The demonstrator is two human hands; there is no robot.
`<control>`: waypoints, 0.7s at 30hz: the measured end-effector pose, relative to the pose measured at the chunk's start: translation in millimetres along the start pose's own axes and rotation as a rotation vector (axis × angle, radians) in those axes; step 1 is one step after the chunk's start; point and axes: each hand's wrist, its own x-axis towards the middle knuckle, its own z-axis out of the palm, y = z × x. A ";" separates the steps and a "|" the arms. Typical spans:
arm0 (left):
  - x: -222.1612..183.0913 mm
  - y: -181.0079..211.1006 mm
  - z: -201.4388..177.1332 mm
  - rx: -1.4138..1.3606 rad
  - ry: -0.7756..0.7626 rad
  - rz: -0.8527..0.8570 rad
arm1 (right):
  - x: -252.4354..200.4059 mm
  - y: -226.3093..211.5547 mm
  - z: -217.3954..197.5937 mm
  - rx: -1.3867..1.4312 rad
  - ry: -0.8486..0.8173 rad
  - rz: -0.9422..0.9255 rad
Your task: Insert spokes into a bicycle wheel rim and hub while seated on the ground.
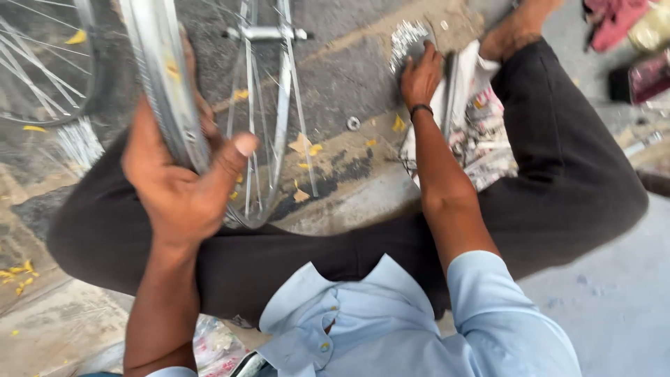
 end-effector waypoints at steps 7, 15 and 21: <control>3.5 -6.7 0.0 0.085 -0.057 -0.099 | 21.1 35.9 55.5 -0.203 -0.177 -0.215; -3.1 -4.6 1.8 0.243 -0.045 0.106 | 27.1 37.6 59.4 -0.307 -0.225 -0.355; -8.9 -10.2 1.0 0.083 -0.118 0.102 | 48.2 0.4 20.6 -0.230 -0.136 -0.191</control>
